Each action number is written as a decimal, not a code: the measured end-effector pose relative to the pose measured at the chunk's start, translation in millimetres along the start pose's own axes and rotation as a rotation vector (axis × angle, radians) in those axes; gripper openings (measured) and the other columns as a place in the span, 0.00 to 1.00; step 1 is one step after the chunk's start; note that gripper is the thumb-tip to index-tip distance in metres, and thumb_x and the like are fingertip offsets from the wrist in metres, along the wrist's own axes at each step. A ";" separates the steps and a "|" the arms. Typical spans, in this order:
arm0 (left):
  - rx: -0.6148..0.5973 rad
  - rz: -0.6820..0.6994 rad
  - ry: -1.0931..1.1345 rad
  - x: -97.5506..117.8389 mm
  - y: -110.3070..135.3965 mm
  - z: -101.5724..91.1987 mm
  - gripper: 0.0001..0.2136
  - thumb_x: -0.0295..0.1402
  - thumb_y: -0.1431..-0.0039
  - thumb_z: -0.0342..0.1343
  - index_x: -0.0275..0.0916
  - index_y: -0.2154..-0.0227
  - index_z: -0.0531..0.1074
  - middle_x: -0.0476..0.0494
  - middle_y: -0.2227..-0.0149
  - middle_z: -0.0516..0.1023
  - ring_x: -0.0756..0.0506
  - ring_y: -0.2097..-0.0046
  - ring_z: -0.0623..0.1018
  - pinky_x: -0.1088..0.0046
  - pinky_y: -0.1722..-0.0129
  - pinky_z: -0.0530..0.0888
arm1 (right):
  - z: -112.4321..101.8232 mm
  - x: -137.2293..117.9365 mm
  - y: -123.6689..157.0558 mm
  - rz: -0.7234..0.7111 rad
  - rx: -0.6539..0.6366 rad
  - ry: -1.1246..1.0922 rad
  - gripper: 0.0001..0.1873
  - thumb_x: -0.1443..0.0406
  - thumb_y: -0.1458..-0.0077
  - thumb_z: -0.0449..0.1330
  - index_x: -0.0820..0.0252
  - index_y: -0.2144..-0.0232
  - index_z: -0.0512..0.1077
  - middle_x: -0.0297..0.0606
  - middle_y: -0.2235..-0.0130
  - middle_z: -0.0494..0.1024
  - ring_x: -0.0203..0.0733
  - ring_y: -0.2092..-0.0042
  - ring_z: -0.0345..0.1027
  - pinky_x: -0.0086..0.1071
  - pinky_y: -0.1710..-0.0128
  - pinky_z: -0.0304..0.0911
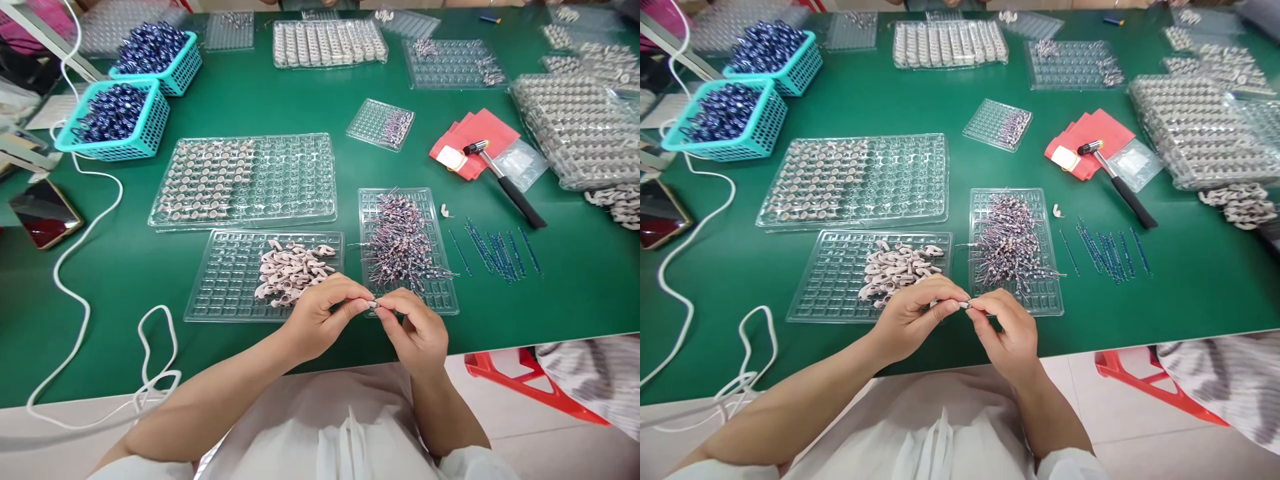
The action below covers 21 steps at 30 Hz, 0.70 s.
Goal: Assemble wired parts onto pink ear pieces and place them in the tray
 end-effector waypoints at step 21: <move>0.058 0.172 -0.042 12.0 3.1 -0.2 0.07 0.25 0.36 0.60 0.39 0.58 0.80 0.41 0.62 0.85 0.45 0.60 0.82 0.66 0.58 0.78 | -0.1 -4.3 1.0 -0.047 0.003 -0.043 0.19 0.80 0.45 0.62 0.54 0.56 0.75 0.35 0.64 0.79 0.39 0.64 0.72 0.36 0.64 0.68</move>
Point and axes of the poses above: each hand's wrist, its own y-axis away from the middle knuckle, its own z-axis out of the palm, x = y × z, the point moved 8 cm from there along -y, towards the middle knuckle
